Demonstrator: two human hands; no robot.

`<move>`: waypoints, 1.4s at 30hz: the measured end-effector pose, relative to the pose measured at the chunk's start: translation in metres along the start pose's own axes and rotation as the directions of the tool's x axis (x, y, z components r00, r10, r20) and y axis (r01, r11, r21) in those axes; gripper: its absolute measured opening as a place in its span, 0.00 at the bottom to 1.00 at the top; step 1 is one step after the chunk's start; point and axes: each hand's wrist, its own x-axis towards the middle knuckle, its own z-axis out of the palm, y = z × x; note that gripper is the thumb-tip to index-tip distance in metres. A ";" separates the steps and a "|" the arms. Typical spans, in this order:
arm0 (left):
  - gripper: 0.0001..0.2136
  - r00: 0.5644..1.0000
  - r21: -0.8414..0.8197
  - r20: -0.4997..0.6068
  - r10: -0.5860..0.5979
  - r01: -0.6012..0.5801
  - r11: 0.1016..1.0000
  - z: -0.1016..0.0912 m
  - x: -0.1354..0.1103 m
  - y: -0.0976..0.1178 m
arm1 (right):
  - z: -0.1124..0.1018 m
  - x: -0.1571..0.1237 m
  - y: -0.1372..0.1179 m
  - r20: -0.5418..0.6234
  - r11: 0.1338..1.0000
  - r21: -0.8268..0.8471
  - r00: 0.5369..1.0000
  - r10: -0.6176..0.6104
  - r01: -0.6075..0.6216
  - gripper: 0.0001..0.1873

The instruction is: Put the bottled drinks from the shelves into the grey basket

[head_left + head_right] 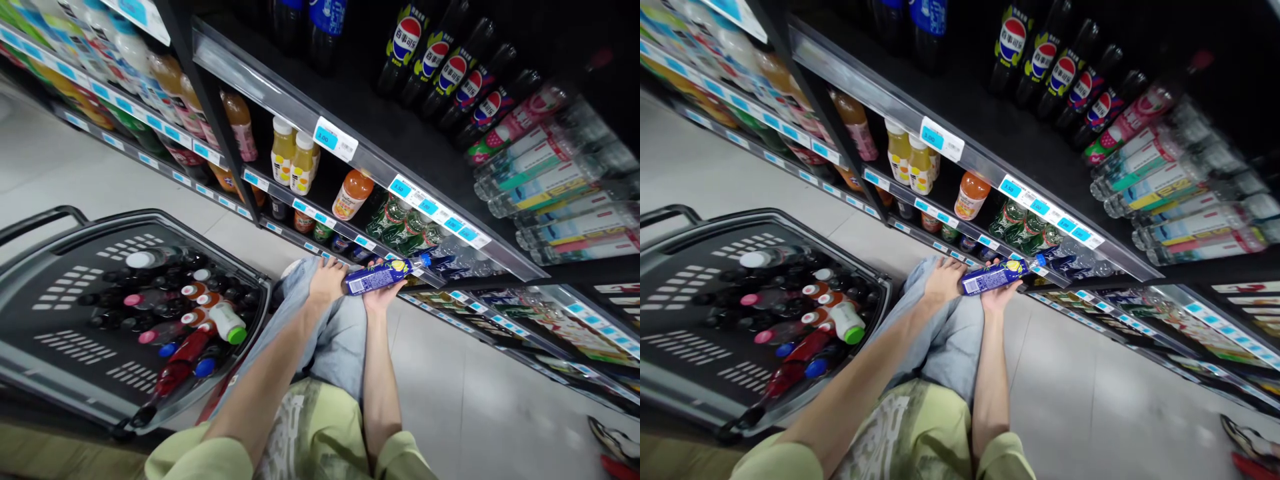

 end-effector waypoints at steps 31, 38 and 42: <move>0.13 1.000 -0.034 0.013 -0.020 0.020 0.999 -0.008 -0.001 0.002 | 0.014 -0.010 -0.008 -0.036 0.996 0.078 0.998 0.042 -0.039 0.33; 0.13 0.999 -0.031 0.029 -0.026 0.027 0.999 -0.010 -0.001 0.002 | 0.007 -0.006 -0.004 -0.017 0.994 0.103 0.999 0.041 -0.039 0.32; 0.12 0.999 -0.021 0.025 -0.020 0.020 1.000 -0.011 -0.001 0.001 | 0.002 -0.004 -0.001 0.011 0.995 0.094 1.000 0.029 -0.030 0.33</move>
